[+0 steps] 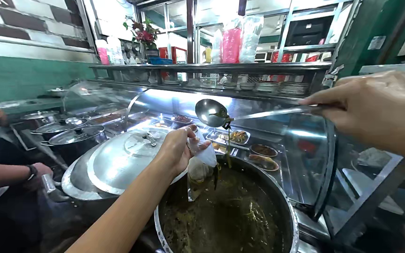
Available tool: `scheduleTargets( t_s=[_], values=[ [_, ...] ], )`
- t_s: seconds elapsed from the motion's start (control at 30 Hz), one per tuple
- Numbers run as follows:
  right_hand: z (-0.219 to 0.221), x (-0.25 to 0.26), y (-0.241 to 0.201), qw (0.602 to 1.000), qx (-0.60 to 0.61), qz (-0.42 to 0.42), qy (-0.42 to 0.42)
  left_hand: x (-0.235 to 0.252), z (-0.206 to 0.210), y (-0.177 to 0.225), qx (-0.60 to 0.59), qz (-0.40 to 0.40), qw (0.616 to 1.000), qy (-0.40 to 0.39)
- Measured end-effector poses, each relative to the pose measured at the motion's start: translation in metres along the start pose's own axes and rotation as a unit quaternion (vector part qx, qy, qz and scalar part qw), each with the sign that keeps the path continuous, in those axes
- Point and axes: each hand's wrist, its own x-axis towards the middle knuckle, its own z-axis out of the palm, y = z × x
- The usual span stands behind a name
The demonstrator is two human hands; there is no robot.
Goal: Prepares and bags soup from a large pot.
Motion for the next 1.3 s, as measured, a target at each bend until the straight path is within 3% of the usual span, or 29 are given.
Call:
scheduleTargets(
  t_s=[0.13, 0.3, 0.5, 0.73, 0.9, 0.97, 1.03, 1.1, 1.17, 1.23, 1.3],
  values=[
    [0.019, -0.003, 0.013, 0.981, 0.063, 0.094, -0.156, -0.006, -0.007, -0.004, 0.012, -0.004, 1.0, 0.0],
    [0.066, -0.029, -0.005, 0.953, 0.093, 0.126, -0.258, -0.014, -0.012, -0.001, 0.031, 0.001, 1.0, 0.006],
    [0.125, -0.053, -0.059, 0.952, 0.076, 0.111, -0.273, -0.019, -0.018, 0.007, 0.039, 0.018, 0.999, 0.013],
    [0.165, -0.066, -0.06, 0.857, 0.236, 0.119, -0.442, -0.02, -0.022, 0.008, 0.04, 0.017, 0.999, 0.026],
    [0.158, -0.056, -0.034, 0.791, 0.308, 0.132, -0.512, -0.017, -0.021, 0.004, 0.041, 0.008, 0.999, 0.019],
    [0.15, -0.052, -0.026, 0.8, 0.274, 0.135, -0.517, -0.013, -0.021, 0.001, 0.046, 0.004, 0.999, 0.017],
    [0.139, -0.052, -0.023, 0.846, 0.203, 0.125, -0.477, -0.01, -0.022, -0.001, 0.047, 0.002, 0.999, 0.013],
    [0.129, -0.057, -0.024, 0.912, 0.134, 0.079, -0.379, -0.007, -0.023, -0.004, 0.049, -0.004, 0.999, 0.01],
    [0.121, -0.058, -0.017, 0.953, 0.097, 0.024, -0.285, -0.007, -0.024, -0.006, 0.055, -0.015, 0.998, 0.008],
    [0.113, -0.05, -0.001, 0.957, 0.084, 0.007, -0.276, -0.005, -0.024, -0.01, 0.054, -0.029, 0.998, 0.01],
    [0.097, -0.035, 0.012, 0.942, 0.097, 0.039, -0.321, -0.004, -0.023, -0.015, 0.06, -0.039, 0.997, 0.011]
  ],
)
